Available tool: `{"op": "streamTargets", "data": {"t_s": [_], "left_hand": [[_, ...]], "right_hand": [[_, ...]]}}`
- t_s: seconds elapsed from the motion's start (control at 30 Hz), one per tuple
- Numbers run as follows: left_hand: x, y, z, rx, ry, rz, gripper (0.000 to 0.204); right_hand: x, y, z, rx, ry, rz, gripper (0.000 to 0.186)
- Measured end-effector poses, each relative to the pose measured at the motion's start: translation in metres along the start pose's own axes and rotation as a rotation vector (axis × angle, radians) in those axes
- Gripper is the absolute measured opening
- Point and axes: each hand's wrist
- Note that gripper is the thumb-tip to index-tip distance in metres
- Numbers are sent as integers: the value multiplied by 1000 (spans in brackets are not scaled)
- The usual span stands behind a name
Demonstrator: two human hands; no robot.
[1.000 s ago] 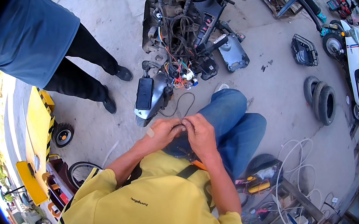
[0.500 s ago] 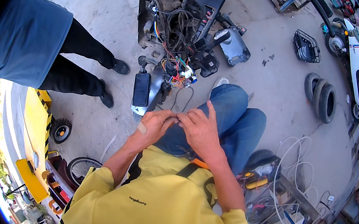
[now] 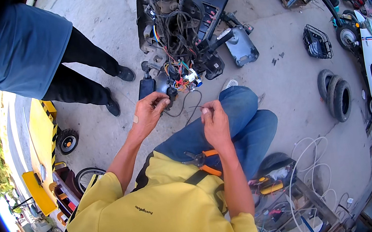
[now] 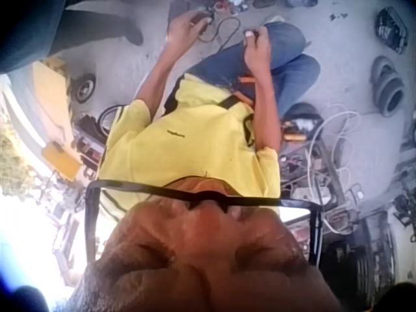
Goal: The person sits on the ground and uses pliers to strip and twist wires on a scooter's exposed wiring harness. They repeatedly cut insulation, twist wire ends, and adjust connections within the harness.
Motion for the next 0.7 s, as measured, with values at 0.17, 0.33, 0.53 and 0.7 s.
{"op": "streamTargets", "data": {"t_s": [0.17,0.33,0.53,0.7], "left_hand": [[-14,-33,11,-105,-218,-159,22],[-23,-50,20,-295,-264,-235,24],[-32,-57,32,-390,-375,-255,24],[-35,-62,31,-359,-432,-262,22]], "right_hand": [[-22,-44,-11,-257,40,-156,24],[-49,-63,-3,-22,-41,-181,22],[-66,-72,-19,-24,16,-185,18],[-71,-60,-24,-226,43,-134,20]]}}
Point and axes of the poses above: each hand's wrist, its own x-axis away from the middle knuckle, its own y-axis out of the back of the hand, z = x × y, and after that the axes turned 2 degrees about -z, right-handed
